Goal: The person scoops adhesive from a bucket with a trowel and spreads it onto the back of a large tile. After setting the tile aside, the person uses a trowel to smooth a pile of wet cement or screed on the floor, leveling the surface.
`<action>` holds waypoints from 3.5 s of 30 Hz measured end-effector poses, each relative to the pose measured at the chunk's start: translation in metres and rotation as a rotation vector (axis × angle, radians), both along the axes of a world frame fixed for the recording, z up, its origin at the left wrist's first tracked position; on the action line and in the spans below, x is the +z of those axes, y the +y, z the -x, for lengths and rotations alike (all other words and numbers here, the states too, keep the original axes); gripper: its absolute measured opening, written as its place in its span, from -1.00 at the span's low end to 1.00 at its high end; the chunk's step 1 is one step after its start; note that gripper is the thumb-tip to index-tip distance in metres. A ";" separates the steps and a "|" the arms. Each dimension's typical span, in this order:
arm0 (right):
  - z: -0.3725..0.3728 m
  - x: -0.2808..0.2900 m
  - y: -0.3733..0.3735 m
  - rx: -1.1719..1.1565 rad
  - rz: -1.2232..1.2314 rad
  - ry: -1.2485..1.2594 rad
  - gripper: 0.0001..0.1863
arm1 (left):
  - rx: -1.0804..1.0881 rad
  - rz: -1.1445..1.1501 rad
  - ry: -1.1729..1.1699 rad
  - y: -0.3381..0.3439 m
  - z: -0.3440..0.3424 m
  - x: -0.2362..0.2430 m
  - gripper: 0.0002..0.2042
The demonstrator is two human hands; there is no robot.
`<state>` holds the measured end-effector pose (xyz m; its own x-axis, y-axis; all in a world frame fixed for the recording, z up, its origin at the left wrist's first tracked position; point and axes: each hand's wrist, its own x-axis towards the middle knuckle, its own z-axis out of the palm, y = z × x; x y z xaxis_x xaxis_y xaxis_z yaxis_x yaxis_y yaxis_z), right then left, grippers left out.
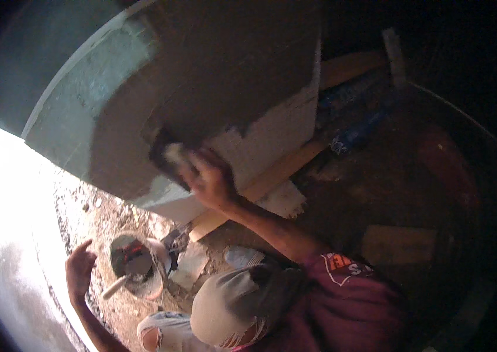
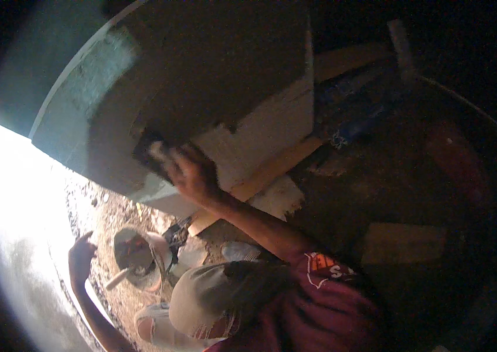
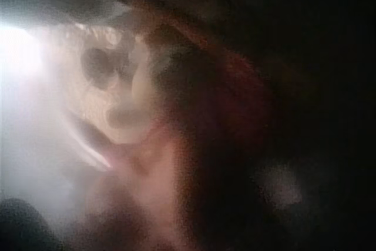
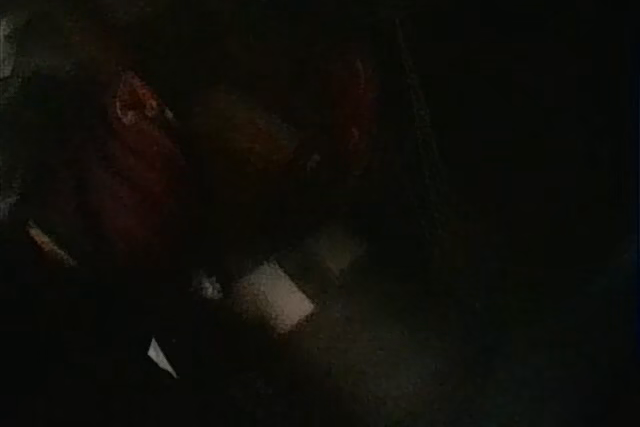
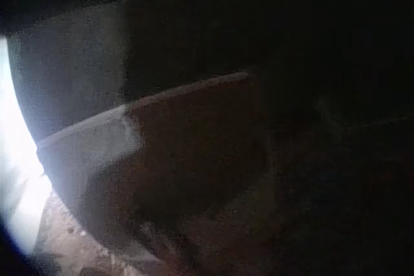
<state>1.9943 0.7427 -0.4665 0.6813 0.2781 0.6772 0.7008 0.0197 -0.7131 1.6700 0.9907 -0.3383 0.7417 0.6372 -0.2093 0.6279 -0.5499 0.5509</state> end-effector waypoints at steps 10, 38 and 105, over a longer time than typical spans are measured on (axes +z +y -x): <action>-0.234 -0.008 -0.155 -0.618 -0.056 0.166 -0.58 | 0.369 0.068 -0.003 0.013 0.081 -0.019 -0.53; -0.302 0.140 -0.125 0.123 -0.783 0.667 -0.65 | 0.112 0.122 -0.096 -0.003 -0.014 -0.022 -0.45; -0.160 -0.318 -0.212 -0.432 0.368 0.959 -0.52 | 0.320 0.142 0.160 -0.010 0.089 -0.062 -0.53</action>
